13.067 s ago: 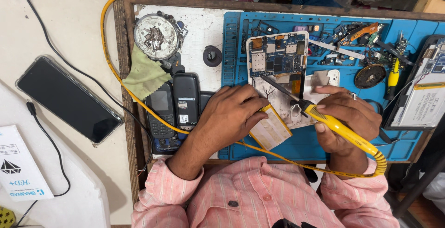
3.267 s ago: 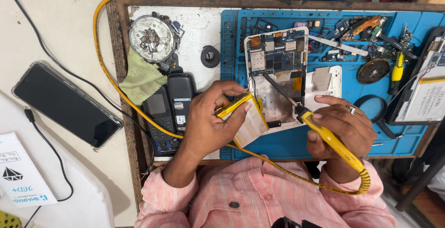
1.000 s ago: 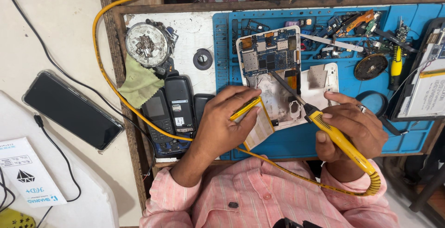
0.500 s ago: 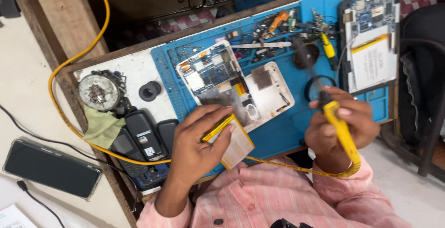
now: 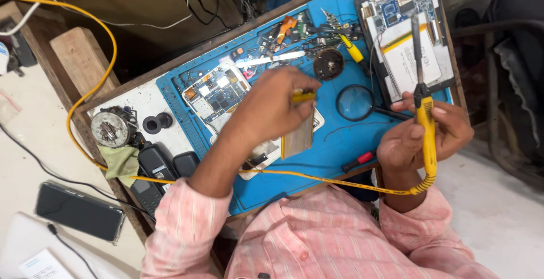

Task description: The person uses a soldering iron to work on a disassembled white smartphone's motherboard and battery connector. They then handle the phone's screen assembly, peeling a protective film from the edges, and return to soldering the battery connector area.

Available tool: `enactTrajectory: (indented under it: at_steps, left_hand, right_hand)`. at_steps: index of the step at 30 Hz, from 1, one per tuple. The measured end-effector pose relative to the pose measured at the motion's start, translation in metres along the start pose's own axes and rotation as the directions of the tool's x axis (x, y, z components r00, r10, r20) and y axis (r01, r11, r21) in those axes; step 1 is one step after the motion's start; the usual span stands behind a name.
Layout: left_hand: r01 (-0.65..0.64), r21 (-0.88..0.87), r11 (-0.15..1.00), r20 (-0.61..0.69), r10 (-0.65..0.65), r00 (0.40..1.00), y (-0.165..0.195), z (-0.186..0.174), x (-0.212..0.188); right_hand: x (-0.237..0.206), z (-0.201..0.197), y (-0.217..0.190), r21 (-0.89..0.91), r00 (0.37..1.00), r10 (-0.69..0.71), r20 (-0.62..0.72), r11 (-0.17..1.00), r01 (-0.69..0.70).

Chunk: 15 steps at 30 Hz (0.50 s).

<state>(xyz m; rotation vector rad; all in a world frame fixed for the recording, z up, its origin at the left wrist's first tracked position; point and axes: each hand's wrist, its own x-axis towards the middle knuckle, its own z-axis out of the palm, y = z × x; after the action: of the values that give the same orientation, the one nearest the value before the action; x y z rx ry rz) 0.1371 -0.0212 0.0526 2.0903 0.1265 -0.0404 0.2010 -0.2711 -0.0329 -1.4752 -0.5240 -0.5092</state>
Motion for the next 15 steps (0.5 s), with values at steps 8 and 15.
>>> enactTrajectory:
  at_steps: [8, 15]
  left_hand:
    - [0.021, 0.078, 0.997, 0.078, -0.027, 0.997, -0.003, 0.007, 0.03]
    - [0.098, 0.143, 0.985, 0.114, -0.115, 0.987, 0.003, 0.011, 0.036]
  right_hand:
    - [-0.002, -0.006, 0.0, 0.086, 1.0, 0.007, 0.022, 0.996, -0.009]
    - [-0.007, -0.011, 0.0, 0.135, 0.998, -0.016, 0.062, 0.991, 0.008]
